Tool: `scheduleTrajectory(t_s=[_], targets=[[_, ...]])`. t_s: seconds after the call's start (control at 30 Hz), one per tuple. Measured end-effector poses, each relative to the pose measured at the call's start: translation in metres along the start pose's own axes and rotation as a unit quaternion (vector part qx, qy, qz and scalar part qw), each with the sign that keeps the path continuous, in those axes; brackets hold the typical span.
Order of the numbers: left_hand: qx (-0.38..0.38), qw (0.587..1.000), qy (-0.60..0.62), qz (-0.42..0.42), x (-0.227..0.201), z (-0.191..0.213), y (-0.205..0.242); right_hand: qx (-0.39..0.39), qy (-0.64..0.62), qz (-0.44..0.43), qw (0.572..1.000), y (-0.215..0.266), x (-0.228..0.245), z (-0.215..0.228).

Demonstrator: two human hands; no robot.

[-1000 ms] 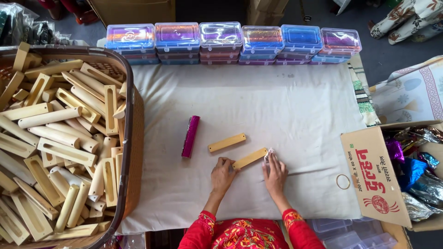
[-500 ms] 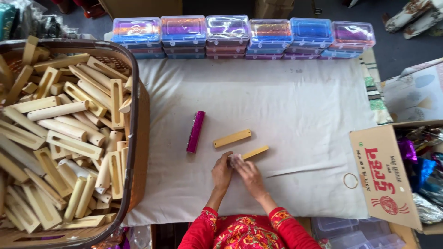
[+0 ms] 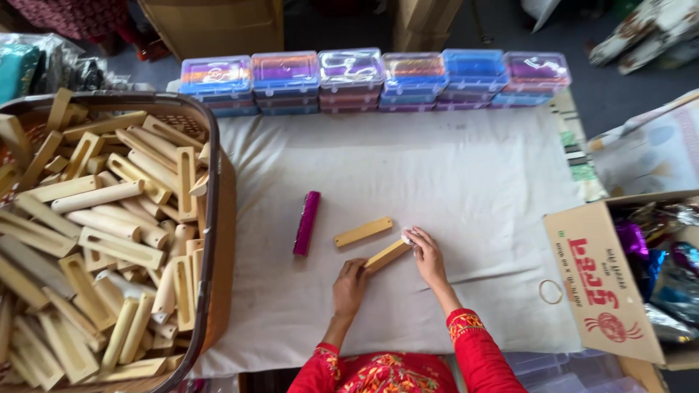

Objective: The person is seen wrapping purple paper around wooden pieces and then assembling them together.

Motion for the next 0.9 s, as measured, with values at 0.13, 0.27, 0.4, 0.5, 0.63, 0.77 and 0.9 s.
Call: scheduleTrajectory(t_s=[0.13, 0.27, 0.4, 0.5, 0.63, 0.77, 0.9], targets=[[0.019, 1.0, -0.013, 0.02, -0.002, 0.0, 0.003, -0.071, -0.008, -0.119, 0.99, 0.003, -0.009, 0.015], [0.062, 0.996, -0.002, -0.061, -0.02, 0.002, 0.005, -0.135, 0.008, -0.023, 0.991, 0.015, 0.063, 0.031], [0.062, 0.997, -0.008, -0.034, -0.003, -0.006, 0.009, -0.026, -0.016, 0.026, 0.999, 0.061, 0.071, 0.017], [0.07, 0.994, -0.027, -0.076, 0.002, -0.009, 0.012, 0.106, 0.053, 0.095, 0.988, 0.063, 0.058, 0.013], [0.077, 0.997, -0.007, -0.023, 0.001, -0.005, 0.007, 0.015, 0.069, 0.016, 0.997, 0.035, 0.031, 0.025], [0.074, 0.992, 0.066, 0.073, 0.033, -0.021, 0.019, 0.05, 0.059, 0.108, 0.991, 0.055, 0.062, -0.007], [0.116, 0.984, 0.024, 0.134, 0.057, -0.031, 0.029, 0.06, 0.01, 0.085, 0.995, 0.057, 0.093, -0.007]])
Point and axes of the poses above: each hand's wrist, its own y-axis away from the middle knuckle, its own z-axis out of the back of the hand, x = y × z, the point moved 5 cm from there along -y, towards the middle knuckle, and after that the axes turned 15 degrees about -x, right-handed, at the moved point
